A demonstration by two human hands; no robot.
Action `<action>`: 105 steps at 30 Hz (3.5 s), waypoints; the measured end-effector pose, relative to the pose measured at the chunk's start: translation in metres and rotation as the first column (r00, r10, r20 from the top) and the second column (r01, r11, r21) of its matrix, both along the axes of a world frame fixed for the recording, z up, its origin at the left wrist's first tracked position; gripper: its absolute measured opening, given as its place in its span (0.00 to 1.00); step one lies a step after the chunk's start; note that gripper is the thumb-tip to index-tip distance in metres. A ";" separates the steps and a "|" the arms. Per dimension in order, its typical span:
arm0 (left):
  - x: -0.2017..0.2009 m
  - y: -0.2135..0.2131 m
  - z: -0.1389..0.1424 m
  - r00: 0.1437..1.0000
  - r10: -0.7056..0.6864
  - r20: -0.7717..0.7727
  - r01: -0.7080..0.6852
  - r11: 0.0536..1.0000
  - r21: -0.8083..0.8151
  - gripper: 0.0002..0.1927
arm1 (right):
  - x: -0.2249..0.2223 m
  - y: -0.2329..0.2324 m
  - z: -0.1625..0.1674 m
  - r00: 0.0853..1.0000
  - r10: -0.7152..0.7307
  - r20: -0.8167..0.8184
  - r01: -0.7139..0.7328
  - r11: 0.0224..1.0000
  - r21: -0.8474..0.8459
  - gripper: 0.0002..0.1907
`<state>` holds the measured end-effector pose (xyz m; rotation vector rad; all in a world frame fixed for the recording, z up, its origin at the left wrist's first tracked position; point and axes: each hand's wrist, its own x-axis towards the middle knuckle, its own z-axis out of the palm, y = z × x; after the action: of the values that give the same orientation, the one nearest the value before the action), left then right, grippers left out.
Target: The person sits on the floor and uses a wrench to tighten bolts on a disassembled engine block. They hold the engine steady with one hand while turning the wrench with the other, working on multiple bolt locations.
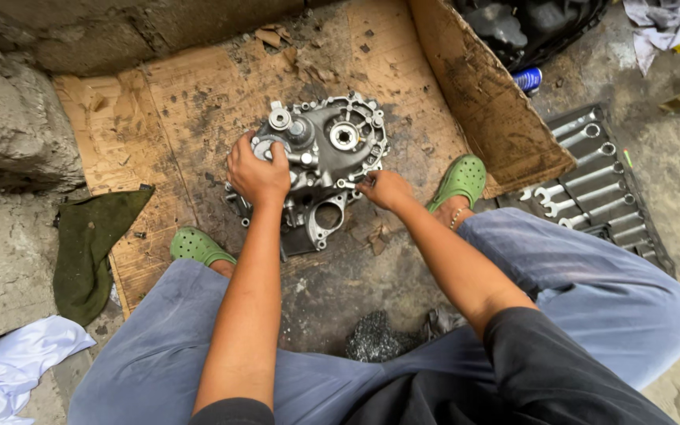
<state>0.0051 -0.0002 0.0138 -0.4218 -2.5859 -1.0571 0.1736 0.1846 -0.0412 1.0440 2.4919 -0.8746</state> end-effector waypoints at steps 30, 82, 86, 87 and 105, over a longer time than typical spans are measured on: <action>0.001 -0.001 0.000 0.999 0.015 -0.030 -0.015 1.000 -0.007 0.23 | 0.002 -0.048 -0.043 0.833 -0.542 0.111 0.259 0.204 -0.944 0.20; 0.001 0.001 0.007 1.000 0.018 -0.007 -0.018 1.000 -0.012 0.23 | -0.047 -0.145 -0.027 0.120 -0.956 0.266 0.175 -0.244 -0.954 0.23; 0.001 0.001 0.006 1.000 0.011 -0.023 -0.011 1.000 -0.003 0.24 | -0.014 -0.116 -0.045 0.419 -0.867 -0.270 0.440 0.454 -0.775 0.22; 0.001 0.001 0.005 1.000 0.013 -0.018 -0.013 1.000 -0.001 0.24 | -0.006 -0.106 -0.047 0.547 -0.742 -0.388 0.473 0.656 -0.589 0.23; 0.002 0.000 -0.002 0.999 0.014 -0.035 -0.013 1.000 0.010 0.24 | 0.004 -0.004 -0.038 0.981 -0.178 -0.072 0.062 0.646 -0.761 0.27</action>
<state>0.0072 0.0002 0.0114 -0.4161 -2.5485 -1.0478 0.1774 0.1810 -0.0788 0.8429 1.7967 -1.8704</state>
